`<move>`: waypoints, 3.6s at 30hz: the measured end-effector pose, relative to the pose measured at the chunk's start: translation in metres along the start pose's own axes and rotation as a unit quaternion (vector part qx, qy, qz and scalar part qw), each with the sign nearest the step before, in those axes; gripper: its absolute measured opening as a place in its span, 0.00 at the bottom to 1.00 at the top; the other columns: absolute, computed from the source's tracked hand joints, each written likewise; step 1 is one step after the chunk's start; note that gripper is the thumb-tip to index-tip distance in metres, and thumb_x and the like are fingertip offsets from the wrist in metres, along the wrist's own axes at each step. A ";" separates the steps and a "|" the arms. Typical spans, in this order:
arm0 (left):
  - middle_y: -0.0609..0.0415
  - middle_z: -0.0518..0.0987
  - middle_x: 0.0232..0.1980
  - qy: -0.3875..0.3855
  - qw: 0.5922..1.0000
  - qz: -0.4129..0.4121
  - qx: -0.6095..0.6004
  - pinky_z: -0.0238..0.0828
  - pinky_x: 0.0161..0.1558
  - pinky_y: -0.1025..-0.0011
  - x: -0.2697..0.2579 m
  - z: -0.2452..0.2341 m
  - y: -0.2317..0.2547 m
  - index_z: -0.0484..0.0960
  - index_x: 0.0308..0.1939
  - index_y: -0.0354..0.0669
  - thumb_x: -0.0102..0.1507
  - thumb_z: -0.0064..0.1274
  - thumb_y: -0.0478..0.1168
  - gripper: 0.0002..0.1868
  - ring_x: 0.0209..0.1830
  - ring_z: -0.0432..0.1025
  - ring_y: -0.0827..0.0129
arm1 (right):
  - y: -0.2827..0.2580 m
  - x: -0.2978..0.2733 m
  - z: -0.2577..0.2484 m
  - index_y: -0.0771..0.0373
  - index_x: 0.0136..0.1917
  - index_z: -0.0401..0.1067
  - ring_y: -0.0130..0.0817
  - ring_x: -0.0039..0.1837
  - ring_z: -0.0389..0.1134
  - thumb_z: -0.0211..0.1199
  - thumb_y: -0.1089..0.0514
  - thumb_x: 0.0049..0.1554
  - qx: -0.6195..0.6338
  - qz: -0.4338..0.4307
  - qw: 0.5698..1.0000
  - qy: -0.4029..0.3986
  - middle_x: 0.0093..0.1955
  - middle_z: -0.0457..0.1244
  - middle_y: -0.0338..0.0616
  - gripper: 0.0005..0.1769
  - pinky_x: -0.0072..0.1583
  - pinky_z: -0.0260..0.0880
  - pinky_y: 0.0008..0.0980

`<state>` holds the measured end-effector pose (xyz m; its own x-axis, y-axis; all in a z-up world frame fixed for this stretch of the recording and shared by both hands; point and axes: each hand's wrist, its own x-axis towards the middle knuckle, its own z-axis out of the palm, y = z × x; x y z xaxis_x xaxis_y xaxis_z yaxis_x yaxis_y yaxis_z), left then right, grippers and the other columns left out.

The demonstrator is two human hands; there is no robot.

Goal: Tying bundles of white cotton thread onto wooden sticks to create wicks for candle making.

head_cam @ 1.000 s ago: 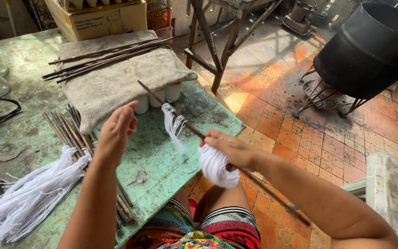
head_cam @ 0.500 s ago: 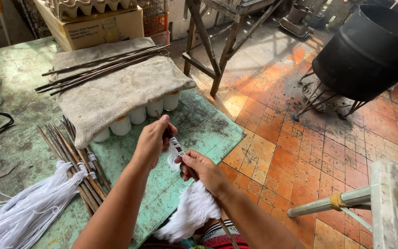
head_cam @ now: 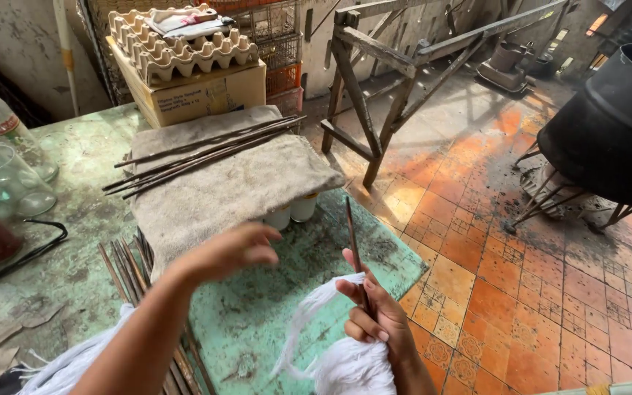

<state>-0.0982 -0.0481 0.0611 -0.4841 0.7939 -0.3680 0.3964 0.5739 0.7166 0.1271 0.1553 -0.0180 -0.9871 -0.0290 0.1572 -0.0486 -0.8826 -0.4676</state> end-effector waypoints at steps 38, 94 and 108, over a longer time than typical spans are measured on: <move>0.49 0.50 0.29 0.508 0.817 0.172 0.214 0.43 0.39 0.53 -0.123 -0.127 -0.097 0.62 0.22 0.30 0.88 0.48 0.34 0.36 0.29 0.49 0.57 | 0.032 -0.053 0.054 0.65 0.83 0.38 0.29 0.30 0.61 0.44 0.61 0.63 0.234 0.069 0.967 -0.068 0.85 0.36 0.51 0.38 0.31 0.62 0.23; 0.25 0.77 0.60 0.519 0.822 -0.221 0.077 0.62 0.55 0.43 -0.267 0.041 -0.124 0.70 0.76 0.39 0.73 0.42 0.40 0.27 0.56 0.69 0.26 | 0.022 -0.051 0.026 0.53 0.76 0.55 0.22 0.26 0.58 0.54 0.63 0.61 -0.030 -0.006 0.996 0.089 0.81 0.48 0.63 0.31 0.25 0.62 0.20; 0.51 0.70 0.42 0.301 0.915 -0.035 -0.267 0.64 0.40 0.60 -0.092 0.145 -0.040 0.73 0.70 0.49 0.72 0.34 0.65 0.33 0.39 0.64 0.57 | 0.069 -0.030 0.021 0.49 0.59 0.68 0.25 0.29 0.63 0.54 0.61 0.65 -0.062 0.120 0.981 0.142 0.58 0.69 0.49 0.11 0.25 0.55 0.18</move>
<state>0.0437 -0.1144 -0.0197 -0.8990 0.4125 -0.1469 -0.0124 0.3113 0.9502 0.1561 0.0859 -0.0369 -0.9740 -0.0814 -0.2113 0.1899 -0.8019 -0.5665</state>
